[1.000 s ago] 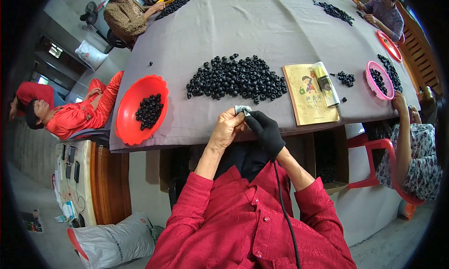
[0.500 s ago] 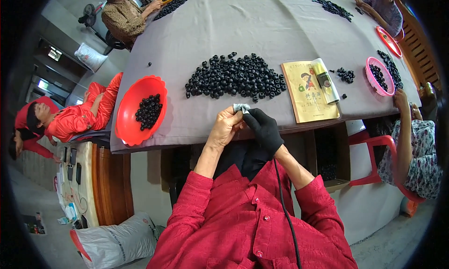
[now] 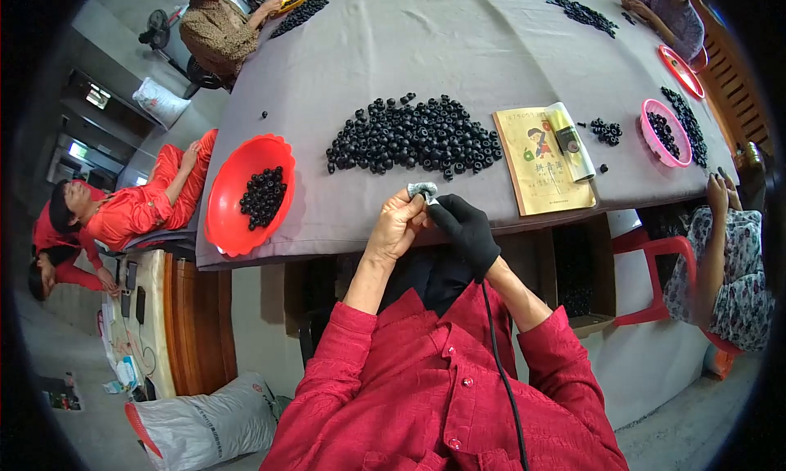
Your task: The person assembles small black plastic or rubber components by hand at a communal workshop table, using an assembly tool.
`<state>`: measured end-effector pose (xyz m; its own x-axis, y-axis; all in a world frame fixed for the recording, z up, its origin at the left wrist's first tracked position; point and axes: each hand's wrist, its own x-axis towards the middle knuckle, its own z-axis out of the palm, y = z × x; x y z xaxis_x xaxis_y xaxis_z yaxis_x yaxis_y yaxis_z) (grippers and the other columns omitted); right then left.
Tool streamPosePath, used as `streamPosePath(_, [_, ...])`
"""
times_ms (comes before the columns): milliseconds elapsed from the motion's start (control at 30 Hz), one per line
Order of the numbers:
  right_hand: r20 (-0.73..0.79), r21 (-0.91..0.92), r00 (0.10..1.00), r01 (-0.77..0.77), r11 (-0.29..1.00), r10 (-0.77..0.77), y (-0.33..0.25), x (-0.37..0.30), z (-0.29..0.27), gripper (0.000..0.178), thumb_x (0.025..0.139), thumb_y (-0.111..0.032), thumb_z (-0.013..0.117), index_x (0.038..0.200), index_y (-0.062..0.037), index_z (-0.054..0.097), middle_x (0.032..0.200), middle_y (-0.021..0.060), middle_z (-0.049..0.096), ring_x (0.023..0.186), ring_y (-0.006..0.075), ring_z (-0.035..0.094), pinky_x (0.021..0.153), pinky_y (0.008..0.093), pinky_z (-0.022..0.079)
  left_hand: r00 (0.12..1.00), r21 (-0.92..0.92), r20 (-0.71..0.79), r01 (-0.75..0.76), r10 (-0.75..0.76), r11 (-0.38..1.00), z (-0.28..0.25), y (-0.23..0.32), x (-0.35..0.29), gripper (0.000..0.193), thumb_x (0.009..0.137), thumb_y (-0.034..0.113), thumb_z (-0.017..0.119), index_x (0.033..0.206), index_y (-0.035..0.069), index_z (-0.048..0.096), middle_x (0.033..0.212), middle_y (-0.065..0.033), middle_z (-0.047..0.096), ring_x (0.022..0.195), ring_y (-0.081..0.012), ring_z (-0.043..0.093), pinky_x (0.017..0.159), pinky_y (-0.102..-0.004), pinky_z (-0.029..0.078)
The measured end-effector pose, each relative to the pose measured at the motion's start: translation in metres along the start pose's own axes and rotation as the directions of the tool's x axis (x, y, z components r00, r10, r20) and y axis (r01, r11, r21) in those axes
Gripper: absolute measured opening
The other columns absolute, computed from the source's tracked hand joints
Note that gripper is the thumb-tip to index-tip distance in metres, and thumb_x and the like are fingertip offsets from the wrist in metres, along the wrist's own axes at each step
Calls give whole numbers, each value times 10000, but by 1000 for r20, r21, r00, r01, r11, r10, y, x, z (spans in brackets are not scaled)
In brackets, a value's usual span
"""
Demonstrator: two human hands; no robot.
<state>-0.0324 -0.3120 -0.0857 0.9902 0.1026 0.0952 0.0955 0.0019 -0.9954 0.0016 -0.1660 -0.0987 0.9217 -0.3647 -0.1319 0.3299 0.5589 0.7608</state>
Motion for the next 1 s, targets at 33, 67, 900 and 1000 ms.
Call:
streamPosePath(33, [27,9,1000,-13,1000,12,-2,-1,-1,230,860,-236,541,943,-27,587,778,68,630,731,115,579,677,265,451,1000,0,1,-1,1,1000,-1,0,0,178,869,128,535,1003,28,595,729,25,548,560,-50,416,562,-215,407])
streamPosePath(67, [27,9,1000,-12,1000,12,-2,0,-1,230,860,-236,541,943,-27,587,778,68,630,731,115,579,677,265,451,1000,7,14,4,-4,1000,-2,0,0,181,871,130,532,1008,30,594,731,23,552,557,-49,415,560,-215,405])
streamPosePath(900, [34,-66,999,34,997,-32,-3,1,-3,227,857,-226,548,949,-21,587,816,100,627,752,124,582,675,280,454,997,29,70,27,-29,999,-2,4,-1,161,885,124,501,984,34,590,675,49,497,522,-38,347,543,-209,349])
streamPosePath(1000, [31,-75,999,29,997,-27,-4,0,-2,225,855,-226,548,942,-22,587,809,102,627,745,124,581,671,283,453,995,22,95,25,-27,999,-3,5,-2,160,883,121,503,984,33,590,669,51,495,521,-37,346,542,-205,348])
